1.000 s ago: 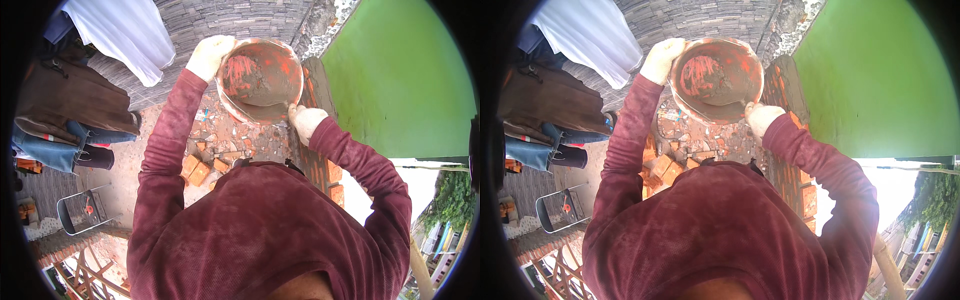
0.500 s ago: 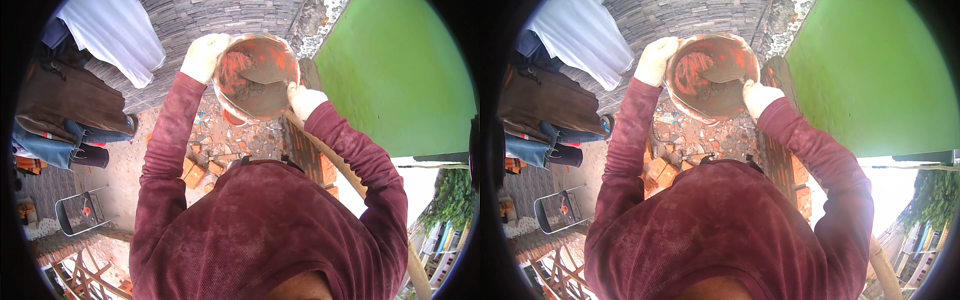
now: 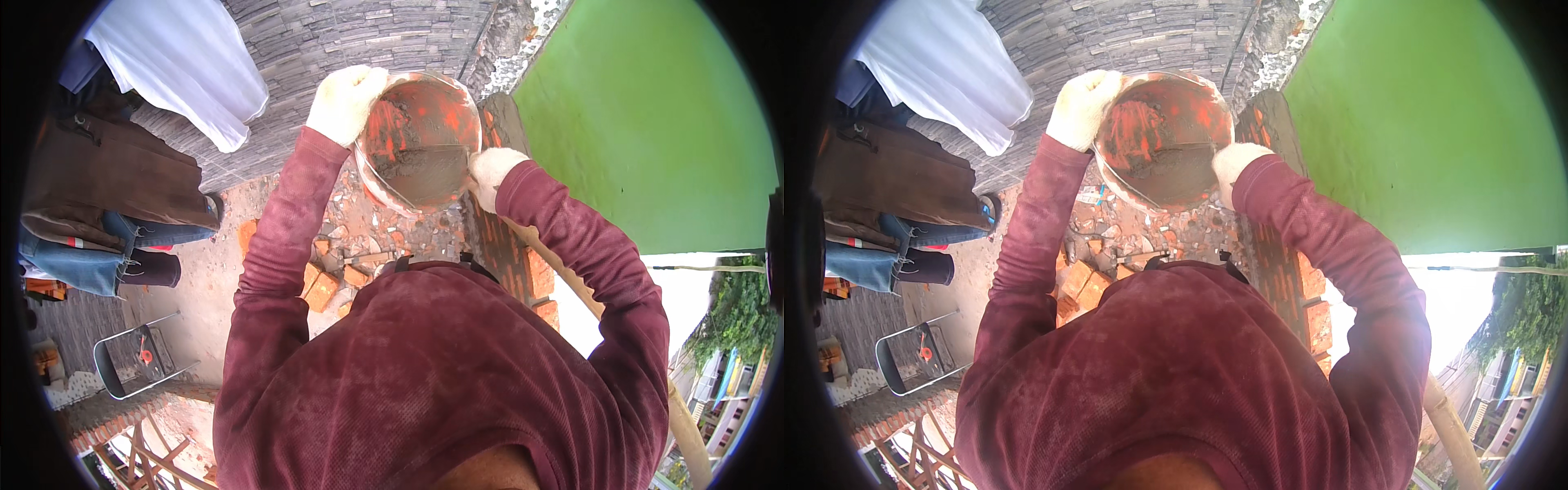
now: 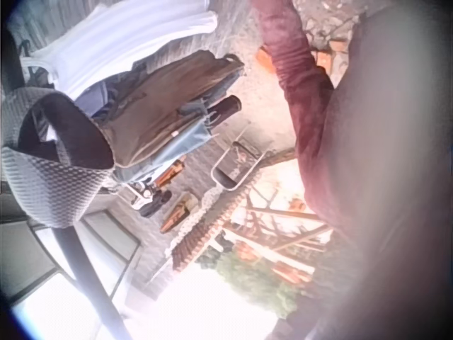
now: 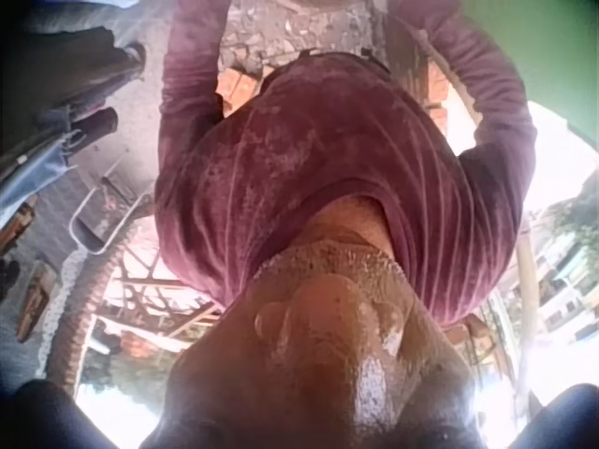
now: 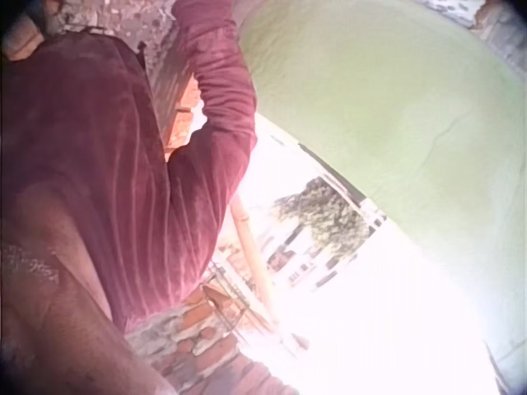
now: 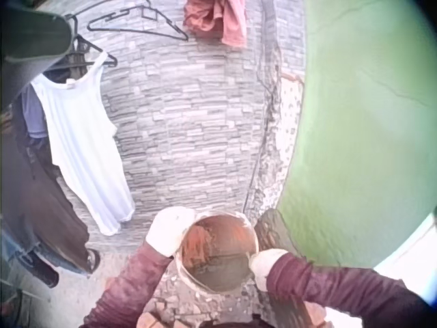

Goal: The person lays bricks on a wall using a trowel to apply mortar. They repeatedly pick up bricks, apply mortar, and place bricks into the wall, adjusting them with the trowel.

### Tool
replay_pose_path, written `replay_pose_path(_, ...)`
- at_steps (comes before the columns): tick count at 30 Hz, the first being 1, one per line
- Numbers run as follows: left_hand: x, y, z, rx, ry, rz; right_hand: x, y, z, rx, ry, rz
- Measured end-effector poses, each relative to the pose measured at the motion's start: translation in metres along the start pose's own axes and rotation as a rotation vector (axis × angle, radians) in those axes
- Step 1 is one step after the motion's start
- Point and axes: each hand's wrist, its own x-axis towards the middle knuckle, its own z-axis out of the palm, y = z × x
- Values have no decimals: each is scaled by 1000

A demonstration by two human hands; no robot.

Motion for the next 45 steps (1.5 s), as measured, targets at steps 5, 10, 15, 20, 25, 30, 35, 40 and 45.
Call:
replay_pose_path(5,14,18,1,37,-92,103,18,10,-10,115,123,170)
replay_pose_path(10,33,42,26,36,-383,358,22,14,13,699,-136,262)
replay_pose_path(15,38,36,29,-5,-660,356,4,9,61,1351,-383,137)
replay_pose_path(20,22,27,29,11,-581,431,2,-33,117,1804,-346,2)
replay_pose_path(25,-15,6,8,-55,-486,109,10,-67,148,2153,-429,-198)
replay_pose_path(30,-55,-18,31,-101,-273,-158,8,-65,186,2376,-568,-342)
replay_pose_path(35,-63,-69,54,-138,-67,-309,14,-39,215,2403,-610,-490)
replay_pose_path(40,-50,-98,78,-558,-68,-509,6,14,216,2459,-479,-386)
replay_pose_path(45,-41,-131,106,-537,-8,-605,-24,72,229,2519,-157,-177)
